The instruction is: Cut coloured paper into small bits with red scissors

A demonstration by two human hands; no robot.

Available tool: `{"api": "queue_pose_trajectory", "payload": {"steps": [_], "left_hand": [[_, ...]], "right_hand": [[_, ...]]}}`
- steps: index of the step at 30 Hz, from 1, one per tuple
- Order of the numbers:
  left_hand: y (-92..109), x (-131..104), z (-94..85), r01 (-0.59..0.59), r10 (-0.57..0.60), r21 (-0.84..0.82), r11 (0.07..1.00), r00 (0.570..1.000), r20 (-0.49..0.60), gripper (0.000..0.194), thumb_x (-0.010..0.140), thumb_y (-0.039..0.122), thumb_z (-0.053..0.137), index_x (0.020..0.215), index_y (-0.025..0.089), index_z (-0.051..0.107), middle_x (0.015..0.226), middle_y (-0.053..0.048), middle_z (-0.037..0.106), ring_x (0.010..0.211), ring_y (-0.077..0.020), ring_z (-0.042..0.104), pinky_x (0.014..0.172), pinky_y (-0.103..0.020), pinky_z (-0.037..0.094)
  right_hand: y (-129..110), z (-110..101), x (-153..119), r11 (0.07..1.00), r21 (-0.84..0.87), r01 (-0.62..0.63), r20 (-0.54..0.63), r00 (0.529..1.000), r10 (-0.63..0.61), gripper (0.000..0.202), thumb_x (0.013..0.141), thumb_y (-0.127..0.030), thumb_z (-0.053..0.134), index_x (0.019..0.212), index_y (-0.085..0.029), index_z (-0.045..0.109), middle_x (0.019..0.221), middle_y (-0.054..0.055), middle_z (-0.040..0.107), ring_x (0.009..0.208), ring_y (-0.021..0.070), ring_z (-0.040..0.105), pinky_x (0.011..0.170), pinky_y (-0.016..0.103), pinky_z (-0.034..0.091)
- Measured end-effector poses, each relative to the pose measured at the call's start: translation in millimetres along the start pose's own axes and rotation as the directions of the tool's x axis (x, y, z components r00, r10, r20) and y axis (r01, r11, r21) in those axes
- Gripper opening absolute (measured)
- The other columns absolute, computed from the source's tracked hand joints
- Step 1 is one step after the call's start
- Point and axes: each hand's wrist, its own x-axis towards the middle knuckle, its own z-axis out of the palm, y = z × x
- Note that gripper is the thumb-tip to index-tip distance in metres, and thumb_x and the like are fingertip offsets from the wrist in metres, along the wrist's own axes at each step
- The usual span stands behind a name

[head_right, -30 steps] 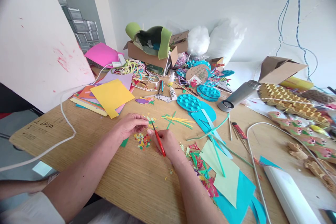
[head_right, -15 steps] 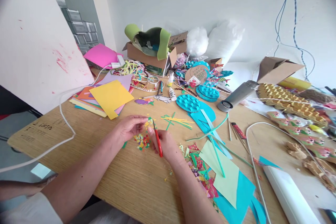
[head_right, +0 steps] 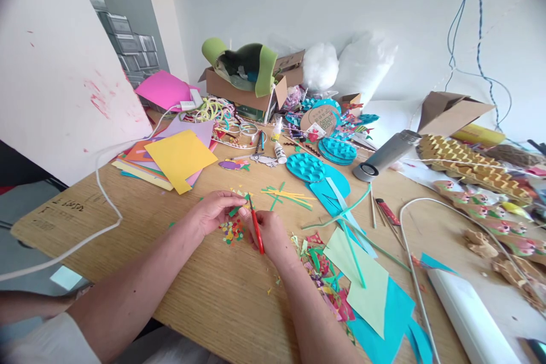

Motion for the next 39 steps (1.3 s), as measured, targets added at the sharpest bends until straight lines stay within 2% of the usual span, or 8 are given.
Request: {"api": "queue_pose_trajectory", "payload": {"steps": [7,20,39], "left_hand": [[-0.9,-0.5,-0.2,-0.020,0.021,0.040,0.999,0.999,-0.034,0.022,0.047,0.022,0.079,0.063,0.013,0.066,0.061,0.000,0.061,0.055,-0.0088,0.054,0.053,-0.022,0.041],[-1.1,0.1,-1.9,-0.026,0.027,0.047,0.999,0.999,-0.022,0.024,0.046,0.023,0.080,0.063,0.013,0.067,0.063,0.000,0.062,0.056,-0.0091,0.055,0.055,-0.023,0.043],[-1.7,0.4,-1.8,-0.022,0.023,0.036,0.999,1.000,-0.015,0.025,0.046,0.023,0.082,0.063,0.012,0.067,0.064,-0.001,0.062,0.055,-0.0083,0.056,0.057,-0.022,0.044]], "right_hand": [[-0.5,-0.4,-2.0,1.000,-0.020,0.010,0.020,1.000,-0.010,0.057,0.080,-0.067,0.044,0.054,-0.017,0.050,0.044,0.001,0.054,0.038,0.0125,0.050,0.039,0.021,0.035],[2.0,-0.4,-0.3,1.000,0.004,0.012,0.026,1.000,-0.012,0.054,0.079,-0.066,0.047,0.054,-0.018,0.049,0.044,0.001,0.054,0.036,0.0122,0.049,0.037,0.021,0.034],[1.0,1.0,-0.6,1.000,-0.001,0.007,-0.033,0.999,-0.007,0.058,0.079,-0.070,0.044,0.052,-0.018,0.045,0.037,0.000,0.048,0.031,0.0106,0.044,0.035,0.020,0.031]]}}
